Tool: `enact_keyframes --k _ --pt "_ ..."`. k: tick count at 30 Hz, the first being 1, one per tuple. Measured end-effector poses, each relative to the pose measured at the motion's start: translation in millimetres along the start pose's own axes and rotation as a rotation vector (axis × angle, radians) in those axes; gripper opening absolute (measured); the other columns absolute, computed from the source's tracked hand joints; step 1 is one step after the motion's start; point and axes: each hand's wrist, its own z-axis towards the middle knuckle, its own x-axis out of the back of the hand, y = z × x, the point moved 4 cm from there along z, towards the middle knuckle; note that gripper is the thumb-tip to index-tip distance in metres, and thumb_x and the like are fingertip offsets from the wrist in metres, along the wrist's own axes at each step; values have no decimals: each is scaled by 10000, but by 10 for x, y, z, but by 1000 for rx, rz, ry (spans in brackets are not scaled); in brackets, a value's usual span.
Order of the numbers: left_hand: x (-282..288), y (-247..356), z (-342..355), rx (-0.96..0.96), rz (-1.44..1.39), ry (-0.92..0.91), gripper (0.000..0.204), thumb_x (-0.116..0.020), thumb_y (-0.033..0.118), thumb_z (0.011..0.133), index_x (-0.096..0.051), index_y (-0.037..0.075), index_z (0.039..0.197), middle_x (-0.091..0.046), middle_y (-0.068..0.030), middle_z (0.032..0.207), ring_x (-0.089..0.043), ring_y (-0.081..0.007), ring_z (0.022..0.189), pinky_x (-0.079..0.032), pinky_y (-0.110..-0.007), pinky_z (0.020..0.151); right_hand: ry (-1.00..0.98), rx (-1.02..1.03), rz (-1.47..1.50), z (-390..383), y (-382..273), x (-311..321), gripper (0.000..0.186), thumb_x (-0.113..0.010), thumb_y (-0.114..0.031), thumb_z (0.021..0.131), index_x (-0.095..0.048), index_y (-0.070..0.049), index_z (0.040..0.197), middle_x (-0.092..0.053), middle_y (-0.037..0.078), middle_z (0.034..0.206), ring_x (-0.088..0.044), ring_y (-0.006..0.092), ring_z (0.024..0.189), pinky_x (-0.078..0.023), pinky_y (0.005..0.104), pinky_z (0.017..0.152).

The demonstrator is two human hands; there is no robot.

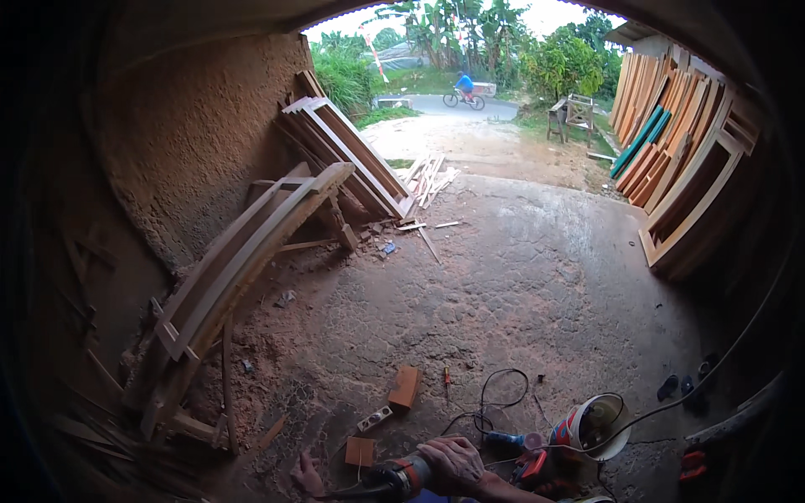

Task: The person uses a handheld router to shape the inner edges of a wooden frame, moving the tool along the wood while holding the frame in place by hand and foot.

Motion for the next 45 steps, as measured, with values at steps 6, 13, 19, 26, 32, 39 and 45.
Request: enact_keyframes --k 6,13,19,26,32,39,45 --pt "851 542 -628 -46 -202 493 349 -559 198 1014 -590 35 1321 -735 -114 1047 -656 -132 745 -503 -253 642 -1 60 109 800 0 121 640 -845 -289 663 -567 -82 1201 -682 111 1071 -702 299 973 -519 437 869" --pt "430 1400 -193 -9 -236 539 375 -563 320 1027 -736 -13 1029 -714 -76 840 -654 -108 803 -514 -271 712 -47 125 164 1626 536 -419 669 -882 -264 641 -568 -66 1197 -688 136 1055 -703 305 947 -532 432 844" --pt "94 1682 820 -177 -334 679 285 -561 216 1036 -658 -25 1154 -714 -115 1012 -665 -137 880 -539 -284 752 -281 124 388 3018 850 -1147 567 -840 -197 714 -568 -43 1186 -688 105 968 -689 256 876 -535 403 774" --pt "287 2261 1543 -201 -157 734 243 -600 141 1008 -615 -16 1194 -694 -125 1107 -673 -170 963 -550 -308 836 -410 -138 655 4329 1162 -1702 401 -777 -93 790 -586 -16 1135 -682 63 865 -665 187 785 -533 348 695" --pt "690 2458 2033 -188 -219 949 178 -607 119 1006 -633 1 1137 -691 -97 1065 -674 -160 939 -554 -304 834 -456 -60 744 5235 1173 -2374 348 -805 -94 745 -649 -33 1050 -688 46 875 -671 166 783 -538 306 714" --pt "1003 2580 2906 -214 -343 1142 155 -611 113 1006 -633 6 1117 -671 -95 1094 -650 -163 979 -556 -307 813 -552 159 651 6239 1342 -3573 365 -826 -131 706 -679 -83 1037 -696 62 1029 -679 211 965 -525 353 848" --pt "1269 3367 3941 -237 -63 1134 171 -653 102 975 -666 13 1121 -695 -87 1064 -659 -172 944 -536 -306 853 -745 162 673 7291 1397 -4996 806 -888 -402 661 -542 -117 1331 -652 131 1195 -670 308 1054 -548 422 884"
